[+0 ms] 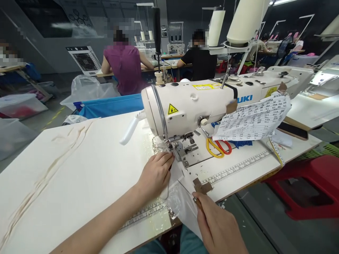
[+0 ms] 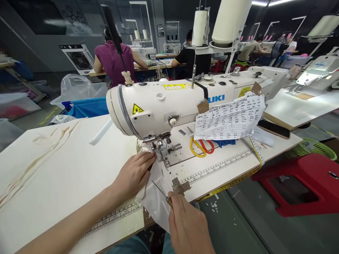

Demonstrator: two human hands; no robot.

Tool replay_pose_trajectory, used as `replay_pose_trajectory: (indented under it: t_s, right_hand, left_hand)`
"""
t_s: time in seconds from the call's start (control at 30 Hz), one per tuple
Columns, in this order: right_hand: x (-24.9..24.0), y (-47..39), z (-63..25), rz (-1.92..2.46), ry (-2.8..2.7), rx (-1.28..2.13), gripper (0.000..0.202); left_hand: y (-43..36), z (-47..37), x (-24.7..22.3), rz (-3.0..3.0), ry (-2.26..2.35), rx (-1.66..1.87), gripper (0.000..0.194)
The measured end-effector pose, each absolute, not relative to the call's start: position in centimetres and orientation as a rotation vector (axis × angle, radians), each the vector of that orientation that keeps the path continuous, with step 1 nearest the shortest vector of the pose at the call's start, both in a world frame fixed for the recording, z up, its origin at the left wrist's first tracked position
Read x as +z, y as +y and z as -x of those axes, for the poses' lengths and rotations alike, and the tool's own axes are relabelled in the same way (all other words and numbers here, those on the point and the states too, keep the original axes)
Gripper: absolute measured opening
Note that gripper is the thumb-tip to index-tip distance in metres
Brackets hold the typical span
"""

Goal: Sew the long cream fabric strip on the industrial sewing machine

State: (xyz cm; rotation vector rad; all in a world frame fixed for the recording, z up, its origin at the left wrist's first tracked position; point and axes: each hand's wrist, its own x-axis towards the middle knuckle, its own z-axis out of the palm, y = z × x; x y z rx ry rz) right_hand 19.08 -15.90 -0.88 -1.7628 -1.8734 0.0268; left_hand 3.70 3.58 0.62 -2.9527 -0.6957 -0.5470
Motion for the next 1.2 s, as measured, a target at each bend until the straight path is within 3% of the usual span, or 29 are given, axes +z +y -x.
replay_pose_trajectory:
  t_s: [0.27, 0.73, 1.2]
  right_hand:
    - [0.3, -14.6, -18.8, 1.782, -1.9, -0.102, 0.033]
    - [0.8, -13.4, -19.0, 1.886, -1.917, 0.085, 0.031]
    - [1.3, -11.6, -18.6, 1.849, -1.919, -0.054, 0.031]
  left_hand:
    - [3.4, -3.6, 0.4, 2.936, -0.703, -0.499, 0.046]
    - [2.0, -4.0, 0.6, 2.853, -0.707, -0.483, 0.048]
    - [0.9, -4.0, 1.0, 2.924, -0.676, -0.504, 0.046]
